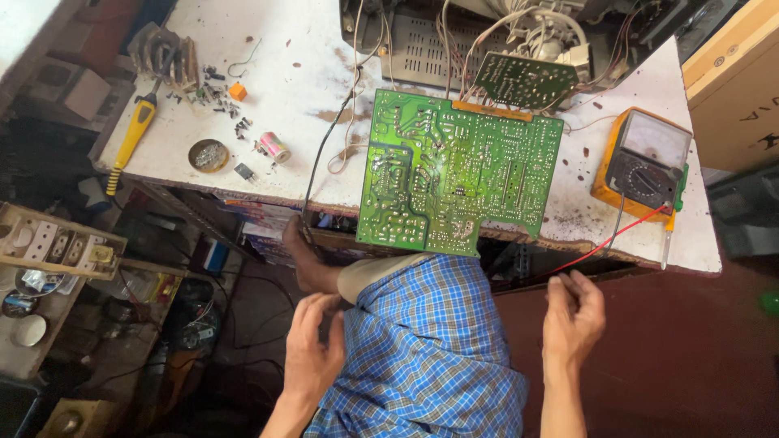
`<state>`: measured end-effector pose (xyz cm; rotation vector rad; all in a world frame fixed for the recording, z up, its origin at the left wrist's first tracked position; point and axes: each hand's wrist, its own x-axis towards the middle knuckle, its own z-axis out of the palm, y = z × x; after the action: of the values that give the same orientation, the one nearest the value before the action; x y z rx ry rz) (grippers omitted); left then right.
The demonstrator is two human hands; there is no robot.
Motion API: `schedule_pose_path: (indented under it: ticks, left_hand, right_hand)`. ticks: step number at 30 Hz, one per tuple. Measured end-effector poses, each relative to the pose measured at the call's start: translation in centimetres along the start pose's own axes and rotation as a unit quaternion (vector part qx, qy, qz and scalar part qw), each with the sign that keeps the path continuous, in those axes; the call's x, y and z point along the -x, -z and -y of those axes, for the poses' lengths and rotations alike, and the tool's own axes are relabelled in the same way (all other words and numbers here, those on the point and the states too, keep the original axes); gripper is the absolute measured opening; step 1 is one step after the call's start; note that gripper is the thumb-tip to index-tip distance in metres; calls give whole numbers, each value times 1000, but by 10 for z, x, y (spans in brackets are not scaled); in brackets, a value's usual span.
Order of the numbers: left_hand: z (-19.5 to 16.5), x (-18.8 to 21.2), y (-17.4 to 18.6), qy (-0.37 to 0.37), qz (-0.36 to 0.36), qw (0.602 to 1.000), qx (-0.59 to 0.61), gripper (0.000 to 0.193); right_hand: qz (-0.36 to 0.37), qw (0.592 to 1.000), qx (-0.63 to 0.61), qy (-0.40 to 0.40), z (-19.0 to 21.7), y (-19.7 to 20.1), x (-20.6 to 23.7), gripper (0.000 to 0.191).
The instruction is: The person uses a soldering iron to touch several points on a green circuit board, then uses a multimeter with red and black probes to test continuity across multiple solder joints. The board remains on the workbench during the process.
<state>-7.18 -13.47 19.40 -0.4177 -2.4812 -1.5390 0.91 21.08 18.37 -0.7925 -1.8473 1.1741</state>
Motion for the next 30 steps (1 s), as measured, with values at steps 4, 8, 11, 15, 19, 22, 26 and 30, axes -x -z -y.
schedule_pose_path:
  ticks: [4,8,11,15,19,22,26,30]
  left_hand:
    - [11,20,4,45,3,999,1,28]
    - [20,33,12,72,-6,997,-9,26]
    - [25,39,15,107,-5,994,-16,26]
    - [28,40,15,114,-4,993,-22,26]
    - [25,36,14,71,-2,997,-19,24]
    - [17,30,12,85,20,996,-18,24]
    - [1,26,8,64,16,998,-5,24]
    - [-15,26,5,34,19,999,10,26]
  right_hand:
    - [59,996,52,-38,-27,-18,-22,37]
    - [56,995,62,-60,-52,-29,-24,29]
    - [85,979,173,-63,-78,-21,-17,26]
    - [177,932,300,-96,-121,5,8,28]
    - [274,915,248,-160,-153,38,34,31]
    - [367,904,190,-112,-161,58,51,31]
    - [338,820,424,-181,-162,80,75,33]
    - [270,840,384,-271,-163,114,92,35]
